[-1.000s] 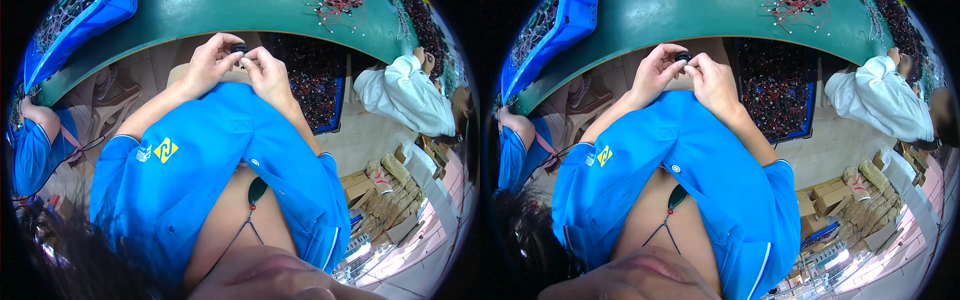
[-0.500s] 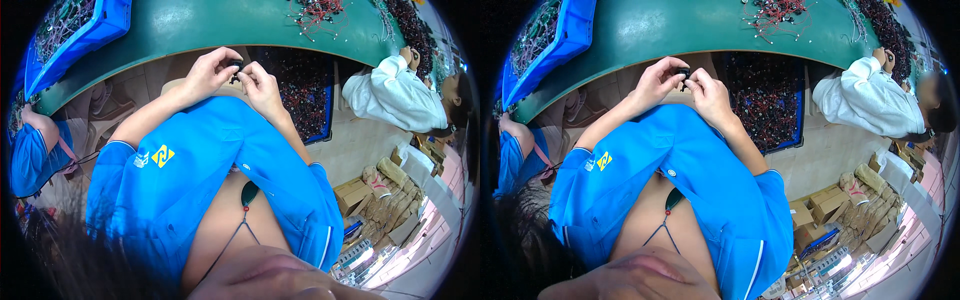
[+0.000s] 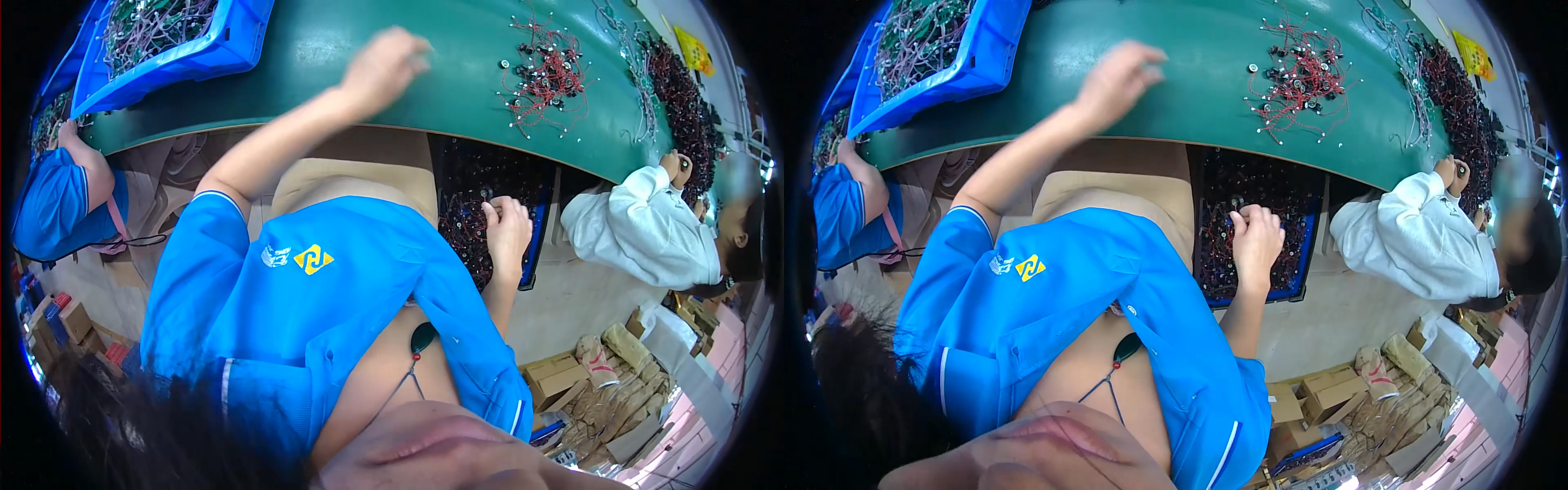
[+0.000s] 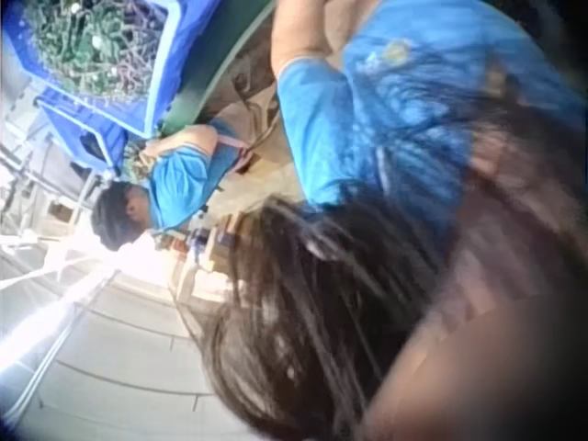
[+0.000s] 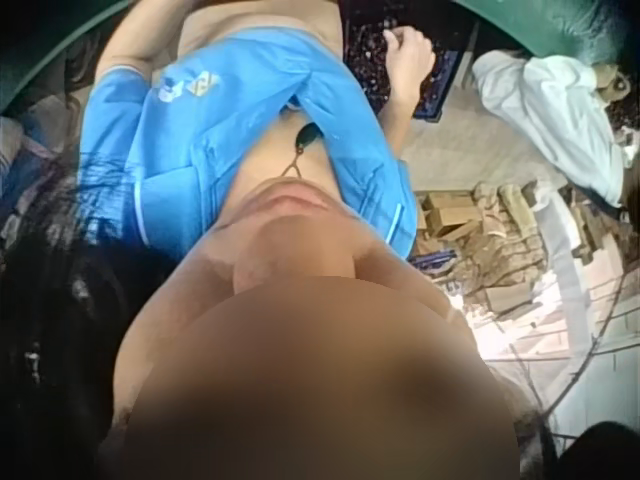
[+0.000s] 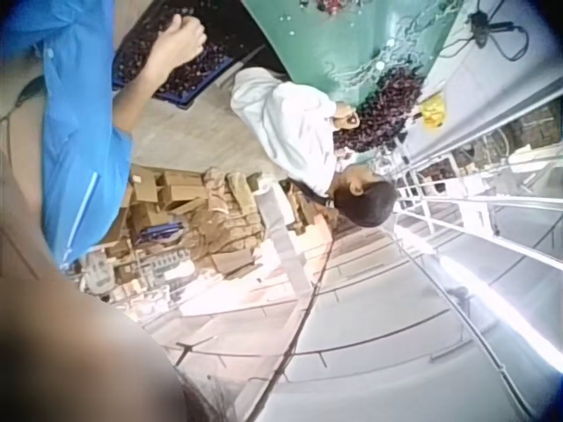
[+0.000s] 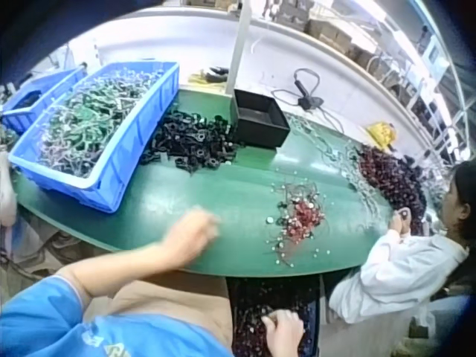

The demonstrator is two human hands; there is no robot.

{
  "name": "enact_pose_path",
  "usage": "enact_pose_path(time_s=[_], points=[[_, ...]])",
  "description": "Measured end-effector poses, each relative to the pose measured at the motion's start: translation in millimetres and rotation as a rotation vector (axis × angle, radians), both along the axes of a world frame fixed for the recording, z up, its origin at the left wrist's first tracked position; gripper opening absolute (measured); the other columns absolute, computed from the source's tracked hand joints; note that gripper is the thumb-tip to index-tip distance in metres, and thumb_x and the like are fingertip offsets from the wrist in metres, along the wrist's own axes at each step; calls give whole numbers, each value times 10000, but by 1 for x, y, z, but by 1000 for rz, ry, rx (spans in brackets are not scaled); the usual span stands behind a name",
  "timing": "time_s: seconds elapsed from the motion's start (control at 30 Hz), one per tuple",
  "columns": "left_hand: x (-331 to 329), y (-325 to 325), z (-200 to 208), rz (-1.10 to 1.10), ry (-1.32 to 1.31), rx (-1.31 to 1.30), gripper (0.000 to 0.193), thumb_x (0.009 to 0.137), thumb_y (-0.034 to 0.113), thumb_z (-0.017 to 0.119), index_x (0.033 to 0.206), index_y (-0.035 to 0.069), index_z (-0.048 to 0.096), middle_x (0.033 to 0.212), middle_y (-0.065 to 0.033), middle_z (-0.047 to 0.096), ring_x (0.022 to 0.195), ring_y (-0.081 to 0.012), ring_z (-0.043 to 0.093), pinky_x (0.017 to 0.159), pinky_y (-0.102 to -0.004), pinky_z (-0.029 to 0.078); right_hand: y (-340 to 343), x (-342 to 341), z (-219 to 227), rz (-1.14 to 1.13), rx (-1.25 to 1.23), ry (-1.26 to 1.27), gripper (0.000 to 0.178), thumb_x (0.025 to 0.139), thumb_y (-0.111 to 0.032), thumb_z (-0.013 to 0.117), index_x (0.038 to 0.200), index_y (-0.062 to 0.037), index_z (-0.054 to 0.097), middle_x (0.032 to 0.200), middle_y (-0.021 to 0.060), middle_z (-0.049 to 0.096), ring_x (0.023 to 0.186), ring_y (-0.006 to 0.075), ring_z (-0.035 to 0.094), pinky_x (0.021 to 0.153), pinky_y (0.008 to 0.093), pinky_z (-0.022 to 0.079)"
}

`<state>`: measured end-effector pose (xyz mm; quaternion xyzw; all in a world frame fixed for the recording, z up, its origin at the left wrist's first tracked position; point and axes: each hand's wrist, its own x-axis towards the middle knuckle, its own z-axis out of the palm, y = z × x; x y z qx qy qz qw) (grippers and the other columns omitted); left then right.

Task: Assembling small electronic components at a production floor workstation.

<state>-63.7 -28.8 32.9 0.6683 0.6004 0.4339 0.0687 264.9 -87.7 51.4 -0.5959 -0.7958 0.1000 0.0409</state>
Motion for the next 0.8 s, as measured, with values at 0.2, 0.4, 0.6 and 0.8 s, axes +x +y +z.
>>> enact_pose_path(time_s=[0.2,0.4,0.6,0.8], points=[[-142,97,-43,747,197,-645,328,853,294,593,1015,13,542,937,-199,558,866,-385,554,772,-434,467,57,-49,14,53,269,318,112,849,-190,617,903,-94,634,844,27,624,760,232,571,719,347,445],[-170,137,-58,683,258,-717,371,842,331,617,1004,9,533,941,-198,563,868,-390,561,773,-438,471,156,-113,-7,143,699,153,172,838,-217,627,921,-67,640,836,83,634,777,267,578,744,370,439],[-168,138,-65,638,116,-604,291,828,236,650,978,11,543,884,-169,584,801,-347,575,755,-417,482,194,-125,-21,167,594,-311,255,852,-302,613,852,-50,654,790,95,664,722,291,596,696,400,441],[-144,106,-42,508,-189,-491,237,819,140,651,996,19,549,863,-149,591,780,-315,579,755,-396,484,191,-121,19,68,461,-151,246,862,-304,593,794,-71,634,685,80,664,623,265,590,686,376,421]])
